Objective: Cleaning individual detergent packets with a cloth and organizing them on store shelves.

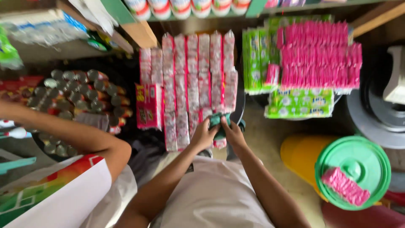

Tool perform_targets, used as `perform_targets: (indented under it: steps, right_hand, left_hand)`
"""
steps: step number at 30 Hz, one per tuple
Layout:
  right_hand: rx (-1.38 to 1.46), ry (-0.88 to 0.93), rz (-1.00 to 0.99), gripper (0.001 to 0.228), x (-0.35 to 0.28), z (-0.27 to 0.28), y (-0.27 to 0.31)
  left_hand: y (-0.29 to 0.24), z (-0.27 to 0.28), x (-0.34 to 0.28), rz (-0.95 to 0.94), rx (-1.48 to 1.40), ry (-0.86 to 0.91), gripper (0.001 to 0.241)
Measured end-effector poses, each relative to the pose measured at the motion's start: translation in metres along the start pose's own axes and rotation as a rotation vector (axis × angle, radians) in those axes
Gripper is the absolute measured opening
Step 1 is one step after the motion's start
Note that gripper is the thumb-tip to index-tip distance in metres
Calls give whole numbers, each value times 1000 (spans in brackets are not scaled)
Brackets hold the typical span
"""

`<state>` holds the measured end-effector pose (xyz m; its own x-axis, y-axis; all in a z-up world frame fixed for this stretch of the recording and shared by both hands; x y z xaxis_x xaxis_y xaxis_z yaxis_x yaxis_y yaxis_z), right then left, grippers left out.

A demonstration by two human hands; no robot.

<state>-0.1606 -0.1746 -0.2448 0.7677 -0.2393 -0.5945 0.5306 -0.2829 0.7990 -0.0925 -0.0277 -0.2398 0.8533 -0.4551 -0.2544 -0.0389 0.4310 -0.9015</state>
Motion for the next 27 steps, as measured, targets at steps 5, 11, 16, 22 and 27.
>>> perform_targets:
  steps: [5, 11, 16, 22, 27]
  right_hand:
    - [-80, -136, -84, 55, -2, 28, -9]
    - [149, -176, -103, 58, 7, 97, -2]
    - [154, -114, -141, 62, 4, 188, -17]
    - [233, -150, -228, 46, -6, 274, -38]
    - [335, -218, -241, 40, -3, 315, -91]
  left_hand:
    - [-39, -17, -9, 99, -155, 123, 51]
    - [-11, -51, -13, 50, -93, -118, 55]
    - [3, -44, -29, -187, 291, -433, 55]
    - [19, -37, -23, -136, 564, -522, 59]
    - [16, -45, -33, -171, 643, -580, 58]
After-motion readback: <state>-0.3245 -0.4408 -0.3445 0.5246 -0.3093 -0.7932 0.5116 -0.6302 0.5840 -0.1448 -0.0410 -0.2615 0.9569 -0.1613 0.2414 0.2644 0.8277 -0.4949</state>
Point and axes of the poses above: each hand's wrist, its own x-axis towards the middle knuckle, its own z-axis out of the back of the hand, y = z × x, the point moved 2 cm from there along x, towards the middle knuckle, and after that the axes turned 1 degree about z, right-handed, at the moved point
